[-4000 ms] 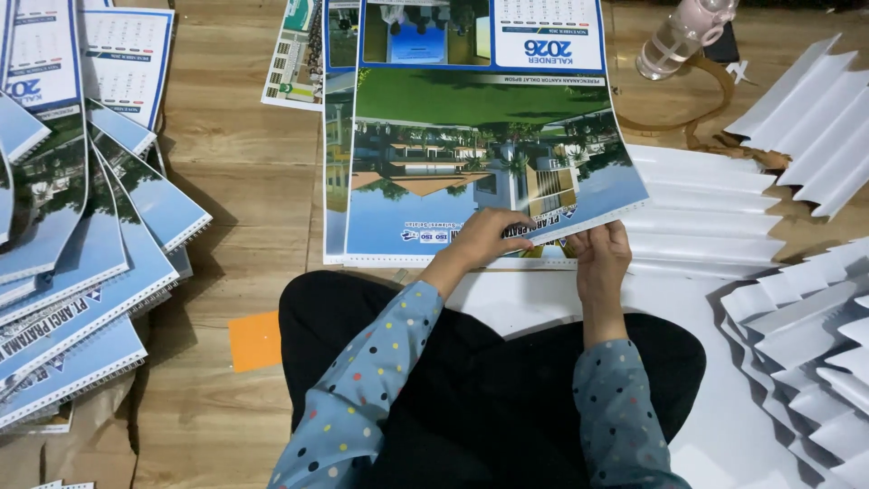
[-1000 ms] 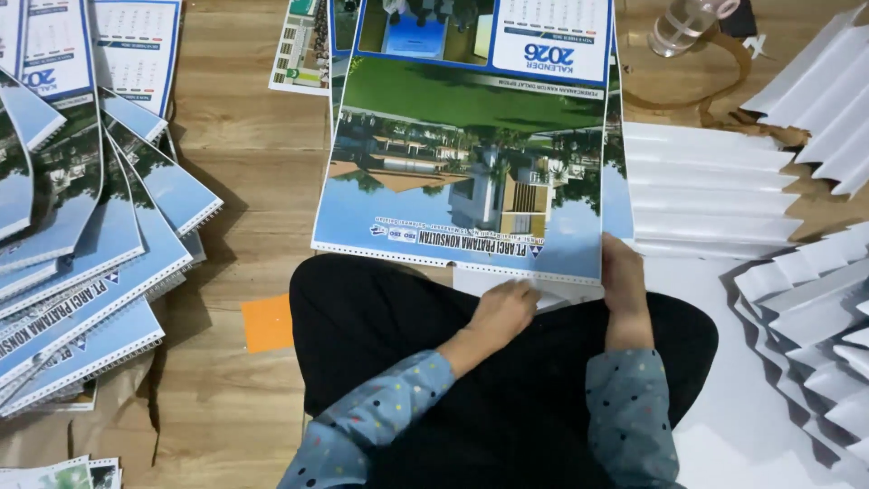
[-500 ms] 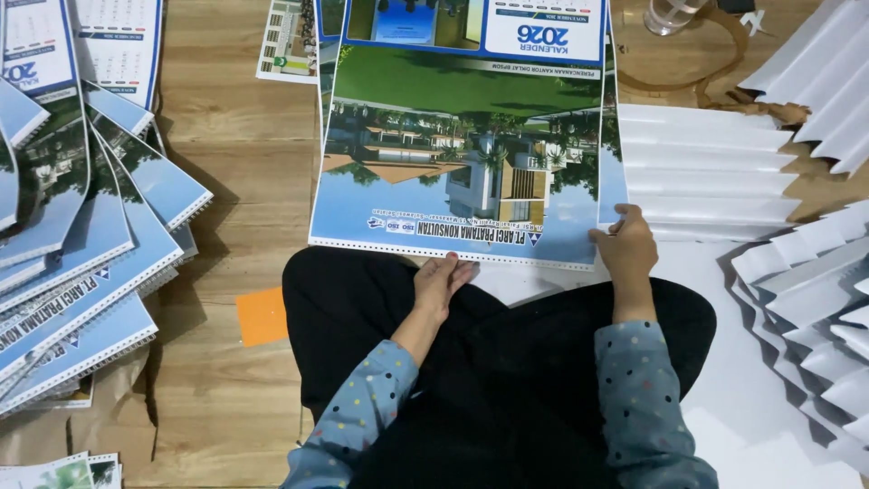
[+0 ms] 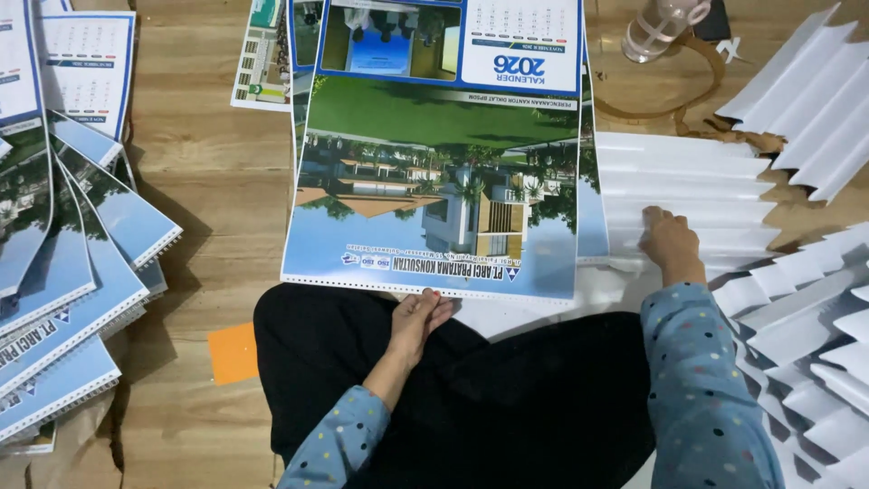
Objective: Aligning and stacking printed calendar pages for the year 2026 in preparation for binding.
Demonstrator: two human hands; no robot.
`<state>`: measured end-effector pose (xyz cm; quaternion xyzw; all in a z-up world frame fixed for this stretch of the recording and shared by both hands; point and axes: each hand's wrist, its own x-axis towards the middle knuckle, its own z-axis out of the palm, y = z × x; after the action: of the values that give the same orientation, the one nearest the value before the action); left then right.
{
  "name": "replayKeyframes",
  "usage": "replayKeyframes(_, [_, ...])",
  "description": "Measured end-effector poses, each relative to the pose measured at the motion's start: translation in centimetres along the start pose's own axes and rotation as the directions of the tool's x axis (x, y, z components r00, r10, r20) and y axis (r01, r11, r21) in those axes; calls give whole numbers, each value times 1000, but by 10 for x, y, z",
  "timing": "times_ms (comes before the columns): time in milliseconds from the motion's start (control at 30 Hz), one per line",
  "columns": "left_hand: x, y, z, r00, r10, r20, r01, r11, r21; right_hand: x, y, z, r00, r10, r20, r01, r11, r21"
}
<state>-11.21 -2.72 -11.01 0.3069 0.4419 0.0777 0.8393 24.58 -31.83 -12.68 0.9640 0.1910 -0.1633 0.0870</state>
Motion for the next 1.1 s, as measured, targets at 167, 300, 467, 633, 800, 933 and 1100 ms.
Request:
replayKeyframes(167, [-3, 6, 4, 1000, -1, 3, 1, 1000, 14, 7, -1, -1, 989, -63, -134, 28, 968, -249])
replayKeyframes(300, [-9, 13, 13, 998, -42, -49, 41, 999, -24, 24, 19, 8, 936, -158, -316, 108, 980, -169])
replayKeyframes(467, [-12, 16, 15, 1000, -15, -14, 15, 999, -36, -42, -16, -84, 628, -34, -778, 339, 912, 233])
replayKeyframes(633, [-28, 30, 24, 997, -75, -12, 75, 997, -6, -144, -74, -161, 457, 240, -857, 619, 606, 500])
replayKeyframes(800, [-57, 43, 33, 825, -363, 433, 269, 926, 263, -221, -139, -165, 696, 394, -601, 617, 99, 780])
replayKeyframes(933, [-47, 19, 25, 784, -180, 594, 150, 984, 99, -231, -172, -108, 821, 280, -497, 526, -33, 850])
replayKeyframes(1100, [1, -13, 9, 939, -158, 307, 219, 960, -174, -244, -192, -68, 978, 136, -159, 176, -123, 977])
